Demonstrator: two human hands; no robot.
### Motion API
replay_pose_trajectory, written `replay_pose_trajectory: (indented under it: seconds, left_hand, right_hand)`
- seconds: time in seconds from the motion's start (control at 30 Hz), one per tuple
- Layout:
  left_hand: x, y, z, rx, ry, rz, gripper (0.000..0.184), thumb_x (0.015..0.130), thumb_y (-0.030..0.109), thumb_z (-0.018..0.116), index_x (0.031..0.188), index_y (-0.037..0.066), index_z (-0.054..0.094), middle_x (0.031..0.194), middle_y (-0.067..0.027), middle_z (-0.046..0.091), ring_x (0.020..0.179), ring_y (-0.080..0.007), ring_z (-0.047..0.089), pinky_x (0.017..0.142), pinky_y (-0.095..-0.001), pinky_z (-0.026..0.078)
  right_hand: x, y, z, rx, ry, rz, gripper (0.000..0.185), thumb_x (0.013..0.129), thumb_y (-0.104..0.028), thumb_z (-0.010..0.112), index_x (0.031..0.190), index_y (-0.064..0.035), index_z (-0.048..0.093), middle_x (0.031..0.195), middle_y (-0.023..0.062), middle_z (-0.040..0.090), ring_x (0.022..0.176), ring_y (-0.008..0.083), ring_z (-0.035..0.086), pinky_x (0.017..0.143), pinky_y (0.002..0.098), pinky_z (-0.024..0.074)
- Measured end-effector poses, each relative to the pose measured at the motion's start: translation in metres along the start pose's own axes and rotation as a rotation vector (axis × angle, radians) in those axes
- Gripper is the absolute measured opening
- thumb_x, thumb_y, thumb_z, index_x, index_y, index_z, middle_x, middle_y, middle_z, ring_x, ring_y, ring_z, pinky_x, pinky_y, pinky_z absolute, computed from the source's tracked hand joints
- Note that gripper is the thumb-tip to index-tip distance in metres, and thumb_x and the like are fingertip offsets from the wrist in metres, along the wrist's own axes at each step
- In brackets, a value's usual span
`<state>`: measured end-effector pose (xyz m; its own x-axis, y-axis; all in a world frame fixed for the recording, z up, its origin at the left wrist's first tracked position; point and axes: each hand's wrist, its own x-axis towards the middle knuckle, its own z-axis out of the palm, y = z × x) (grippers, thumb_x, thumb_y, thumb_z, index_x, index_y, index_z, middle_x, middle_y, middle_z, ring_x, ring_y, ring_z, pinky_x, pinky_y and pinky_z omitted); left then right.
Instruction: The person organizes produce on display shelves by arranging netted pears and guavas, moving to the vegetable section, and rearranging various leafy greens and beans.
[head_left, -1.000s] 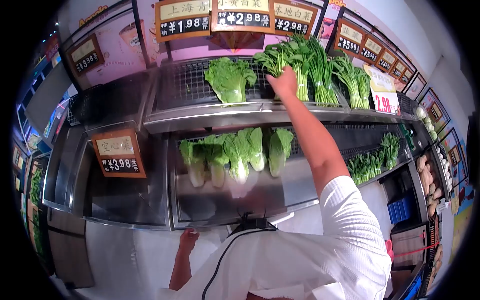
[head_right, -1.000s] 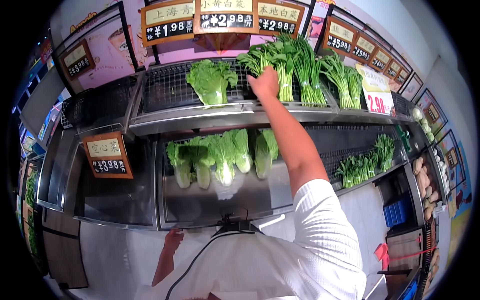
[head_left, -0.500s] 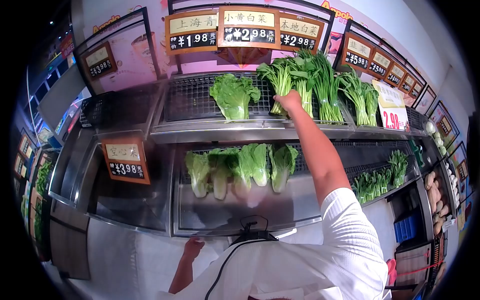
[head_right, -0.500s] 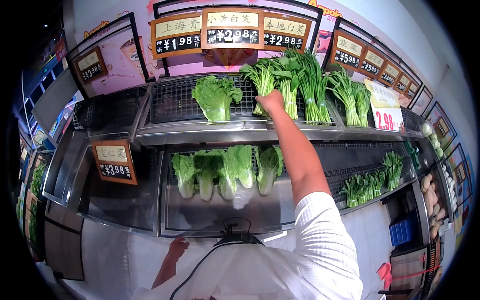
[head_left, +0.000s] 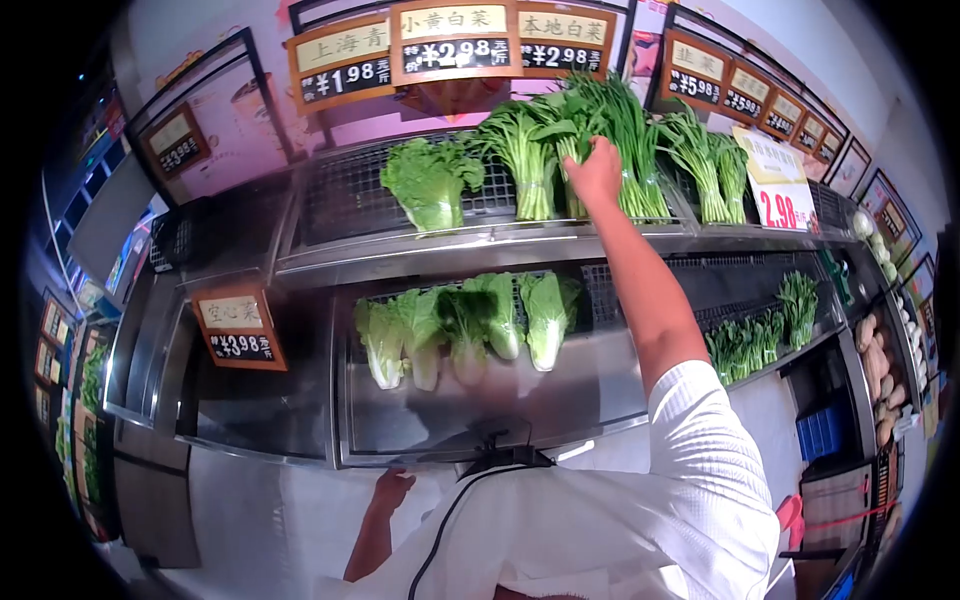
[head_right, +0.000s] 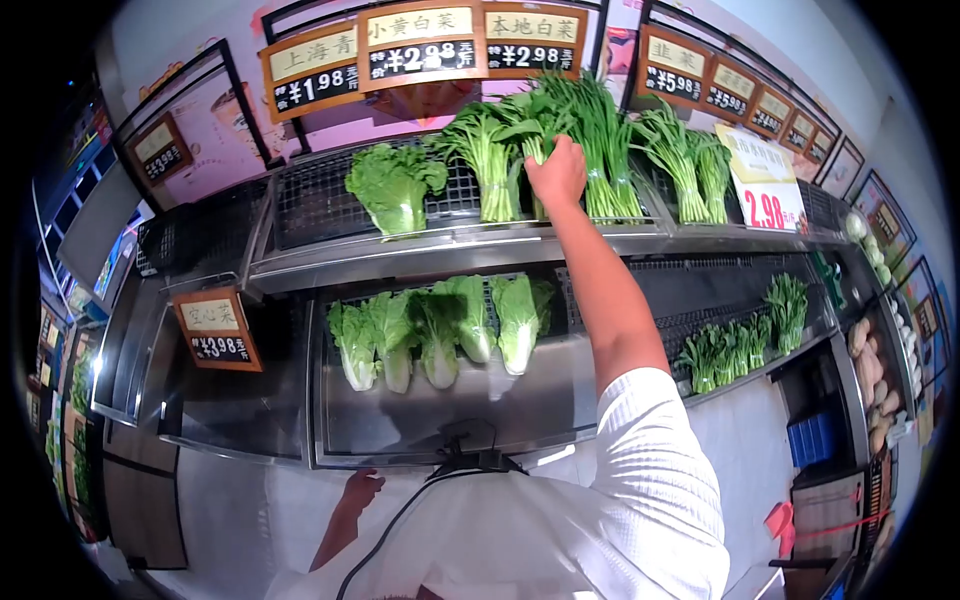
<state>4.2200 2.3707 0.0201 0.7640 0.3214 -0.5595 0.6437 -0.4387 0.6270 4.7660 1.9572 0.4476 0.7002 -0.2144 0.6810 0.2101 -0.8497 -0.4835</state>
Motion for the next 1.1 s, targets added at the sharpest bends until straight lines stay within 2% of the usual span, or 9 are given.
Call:
replay_pose_trajectory:
  seconds: [0.13,0.2,0.33,0.47,0.5,0.67,0.83,0.97,1.1]
  left_hand:
    - [-0.002,0.002,0.008,-0.08,-0.044,-0.098,0.057,0.083,0.034,0.082,0.128,0.004,0.065,0.09,-0.0074,0.075,0.082,-0.0176,0.07,0.075,-0.0332,0.056]
    - [-0.003,0.006,0.011,-0.099,-0.063,-0.121,0.057,0.083,0.033,0.082,0.129,0.004,0.065,0.088,-0.0069,0.074,0.08,-0.0167,0.069,0.073,-0.0325,0.055]
    - [-0.004,0.012,0.015,-0.068,-0.056,-0.089,0.057,0.084,0.033,0.082,0.129,0.003,0.064,0.087,-0.0067,0.074,0.08,-0.0166,0.069,0.074,-0.0322,0.055]
    - [0.002,0.008,0.023,0.0,-0.059,-0.054,0.057,0.084,0.034,0.079,0.129,0.003,0.064,0.089,-0.0072,0.075,0.083,-0.0179,0.071,0.077,-0.0331,0.056]
    - [0.001,0.013,0.025,0.014,-0.062,-0.056,0.057,0.084,0.035,0.079,0.129,0.003,0.064,0.09,-0.0074,0.076,0.084,-0.0182,0.071,0.078,-0.0333,0.056]
    - [-0.005,0.027,0.032,0.027,-0.074,-0.052,0.058,0.085,0.036,0.077,0.13,0.002,0.064,0.09,-0.008,0.076,0.084,-0.0189,0.072,0.08,-0.0334,0.056]
    - [-0.005,0.029,0.043,-0.008,-0.059,-0.052,0.056,0.085,0.032,0.078,0.13,0.002,0.063,0.09,-0.0083,0.076,0.084,-0.0183,0.072,0.08,-0.0333,0.057]
    - [-0.021,0.044,0.043,0.005,-0.068,-0.128,0.054,0.086,0.028,0.079,0.13,0.001,0.063,0.09,-0.0092,0.076,0.084,-0.0177,0.072,0.078,-0.0331,0.057]
    - [-0.018,0.038,0.049,-0.005,-0.08,-0.139,0.054,0.086,0.026,0.079,0.131,0.001,0.062,0.091,-0.0101,0.076,0.078,-0.0164,0.069,0.069,-0.032,0.055]
  right_hand:
    - [0.012,0.037,0.013,0.021,-0.379,0.231,0.085,0.077,-0.042,0.087,0.139,0.0008,0.048,0.133,0.0243,0.063,0.123,0.0417,0.061,0.103,0.047,0.0504]
    - [0.021,0.068,0.05,0.02,-0.521,0.113,0.076,0.076,-0.042,0.086,0.13,0.0023,0.058,0.127,0.0246,0.068,0.117,0.0402,0.066,0.101,0.0461,0.0523]
    - [0.014,0.038,0.008,0.007,-0.425,0.231,0.058,0.076,-0.032,0.083,0.121,-0.001,0.064,0.122,0.0215,0.07,0.114,0.0375,0.068,0.098,0.0471,0.0541]
    - [0.016,0.057,0.008,-0.027,-0.588,0.183,0.06,0.079,-0.037,0.083,0.123,-0.0009,0.064,0.124,0.0223,0.07,0.115,0.0368,0.068,0.099,0.0465,0.0538]
    - [0.018,0.061,0.008,-0.063,-0.554,0.082,0.061,0.083,-0.043,0.08,0.124,-0.0008,0.064,0.124,0.024,0.069,0.116,0.0379,0.067,0.099,0.0473,0.0537]
    - [0.034,0.078,-0.028,-0.049,-0.096,0.186,0.059,0.083,-0.038,0.076,0.128,-0.0021,0.059,0.126,0.0223,0.062,0.121,0.0396,0.06,0.101,0.0494,0.0504]
    - [0.048,0.149,-0.024,-0.193,0.037,0.29,0.06,0.088,-0.033,0.071,0.136,-0.0037,0.053,0.128,0.0232,0.064,0.122,0.0403,0.061,0.103,0.0493,0.0496]
    - [0.066,0.202,-0.011,-0.182,-0.422,0.311,0.054,0.09,-0.026,0.066,0.135,0.0007,0.052,0.132,0.0285,0.064,0.126,0.0422,0.062,0.106,0.0492,0.0481]
    - [0.066,0.197,-0.025,-0.161,-0.347,0.392,0.042,0.092,-0.02,0.061,0.128,0.0001,0.057,0.13,0.0289,0.065,0.125,0.0419,0.062,0.104,0.0493,0.0499]
